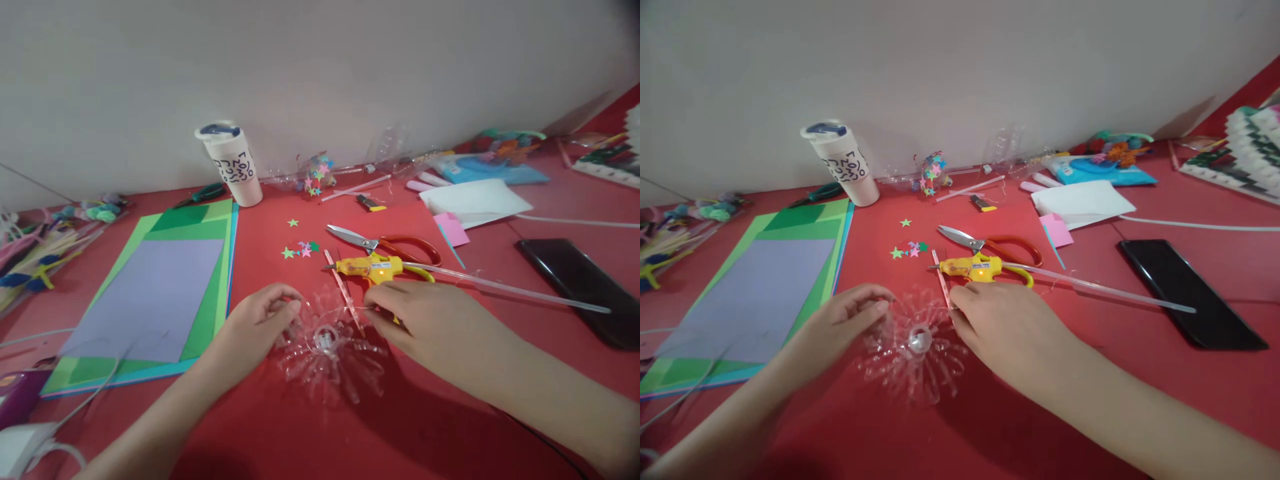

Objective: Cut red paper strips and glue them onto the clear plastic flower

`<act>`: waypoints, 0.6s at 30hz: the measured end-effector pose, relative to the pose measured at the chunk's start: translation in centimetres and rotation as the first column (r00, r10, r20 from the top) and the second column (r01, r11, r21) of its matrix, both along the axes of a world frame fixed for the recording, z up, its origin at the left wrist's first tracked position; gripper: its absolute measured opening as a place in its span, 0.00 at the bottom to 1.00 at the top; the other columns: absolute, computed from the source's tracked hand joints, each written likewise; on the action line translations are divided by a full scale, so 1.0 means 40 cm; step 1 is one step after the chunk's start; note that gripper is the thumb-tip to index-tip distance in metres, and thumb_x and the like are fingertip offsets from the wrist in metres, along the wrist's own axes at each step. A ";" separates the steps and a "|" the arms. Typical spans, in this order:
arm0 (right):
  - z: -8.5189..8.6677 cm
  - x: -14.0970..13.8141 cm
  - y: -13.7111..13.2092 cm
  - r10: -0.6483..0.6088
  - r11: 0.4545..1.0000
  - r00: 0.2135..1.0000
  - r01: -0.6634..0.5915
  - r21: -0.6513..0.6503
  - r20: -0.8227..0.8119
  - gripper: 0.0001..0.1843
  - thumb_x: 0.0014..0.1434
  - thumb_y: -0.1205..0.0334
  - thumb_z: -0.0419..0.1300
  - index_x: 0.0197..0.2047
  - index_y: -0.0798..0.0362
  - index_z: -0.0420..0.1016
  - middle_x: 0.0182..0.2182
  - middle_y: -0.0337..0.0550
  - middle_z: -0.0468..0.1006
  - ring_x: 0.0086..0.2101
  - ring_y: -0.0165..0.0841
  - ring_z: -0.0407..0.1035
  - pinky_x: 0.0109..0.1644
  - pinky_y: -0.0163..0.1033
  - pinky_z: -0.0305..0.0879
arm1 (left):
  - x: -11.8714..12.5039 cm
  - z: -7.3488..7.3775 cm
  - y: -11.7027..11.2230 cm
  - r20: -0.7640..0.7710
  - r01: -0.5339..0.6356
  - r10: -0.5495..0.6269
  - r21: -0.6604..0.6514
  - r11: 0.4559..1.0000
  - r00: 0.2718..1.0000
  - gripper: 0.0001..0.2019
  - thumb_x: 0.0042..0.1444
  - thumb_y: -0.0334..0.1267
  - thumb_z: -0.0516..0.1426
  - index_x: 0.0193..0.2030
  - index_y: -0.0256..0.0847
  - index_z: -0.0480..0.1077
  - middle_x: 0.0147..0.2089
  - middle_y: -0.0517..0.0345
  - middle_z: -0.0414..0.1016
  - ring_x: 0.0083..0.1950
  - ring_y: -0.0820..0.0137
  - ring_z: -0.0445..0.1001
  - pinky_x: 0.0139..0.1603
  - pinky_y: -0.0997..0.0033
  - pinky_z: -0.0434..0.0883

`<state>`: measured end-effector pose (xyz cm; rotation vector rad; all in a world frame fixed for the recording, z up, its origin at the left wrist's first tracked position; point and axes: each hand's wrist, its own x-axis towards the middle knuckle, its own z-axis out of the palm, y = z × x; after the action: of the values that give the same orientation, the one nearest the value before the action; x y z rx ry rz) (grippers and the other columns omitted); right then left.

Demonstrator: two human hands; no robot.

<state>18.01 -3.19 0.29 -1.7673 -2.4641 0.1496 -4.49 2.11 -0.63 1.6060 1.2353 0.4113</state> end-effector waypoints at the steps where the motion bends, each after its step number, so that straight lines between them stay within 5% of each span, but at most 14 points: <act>1: 0.001 -0.003 0.003 0.025 1.000 1.000 -0.025 0.017 0.012 0.08 0.60 0.68 0.54 0.29 0.53 0.70 0.27 0.40 0.77 0.28 0.35 0.72 0.29 0.37 0.57 | -0.005 0.004 0.002 -0.039 0.009 -0.005 0.101 0.995 0.999 0.09 0.59 0.44 0.52 0.39 0.42 0.68 0.31 0.60 0.73 0.33 0.68 0.73 0.36 0.67 0.70; 4: 0.003 -0.012 0.010 0.087 0.996 0.995 -0.089 0.028 0.050 0.09 0.60 0.69 0.54 0.29 0.54 0.71 0.28 0.41 0.78 0.30 0.35 0.72 0.30 0.37 0.57 | -0.007 0.024 0.019 -0.071 0.096 -0.078 0.310 0.946 0.994 0.05 0.58 0.39 0.53 0.35 0.43 0.69 0.44 0.56 0.73 0.45 0.66 0.72 0.47 0.64 0.68; 8: 0.004 -0.021 0.015 0.090 0.996 0.993 -0.091 0.020 0.073 0.08 0.60 0.70 0.54 0.31 0.55 0.73 0.31 0.44 0.79 0.32 0.36 0.73 0.32 0.38 0.59 | 0.021 0.037 0.063 -0.034 0.278 -0.283 0.322 0.905 0.959 0.04 0.56 0.34 0.54 0.33 0.43 0.70 0.54 0.55 0.70 0.58 0.63 0.66 0.59 0.59 0.61; 13: 0.006 -0.023 0.007 0.013 0.997 0.999 -0.016 0.074 0.037 0.07 0.61 0.67 0.55 0.32 0.54 0.72 0.33 0.42 0.80 0.33 0.39 0.74 0.32 0.40 0.62 | 0.052 0.020 0.093 0.007 0.376 -0.378 0.105 0.921 0.926 0.06 0.55 0.36 0.54 0.40 0.42 0.67 0.44 0.55 0.73 0.47 0.65 0.73 0.50 0.61 0.69; 18: -0.002 -0.021 0.002 0.006 0.997 1.000 -0.007 0.083 0.014 0.06 0.60 0.68 0.55 0.33 0.54 0.72 0.35 0.44 0.80 0.34 0.39 0.74 0.34 0.40 0.64 | 0.054 0.004 0.087 0.026 0.366 -0.369 0.078 0.927 0.929 0.06 0.54 0.35 0.54 0.40 0.41 0.67 0.44 0.55 0.72 0.45 0.66 0.73 0.44 0.65 0.69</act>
<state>17.18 -3.13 0.22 -1.7330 -2.4478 0.0345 -2.34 5.59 -0.49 1.8366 0.8691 0.2487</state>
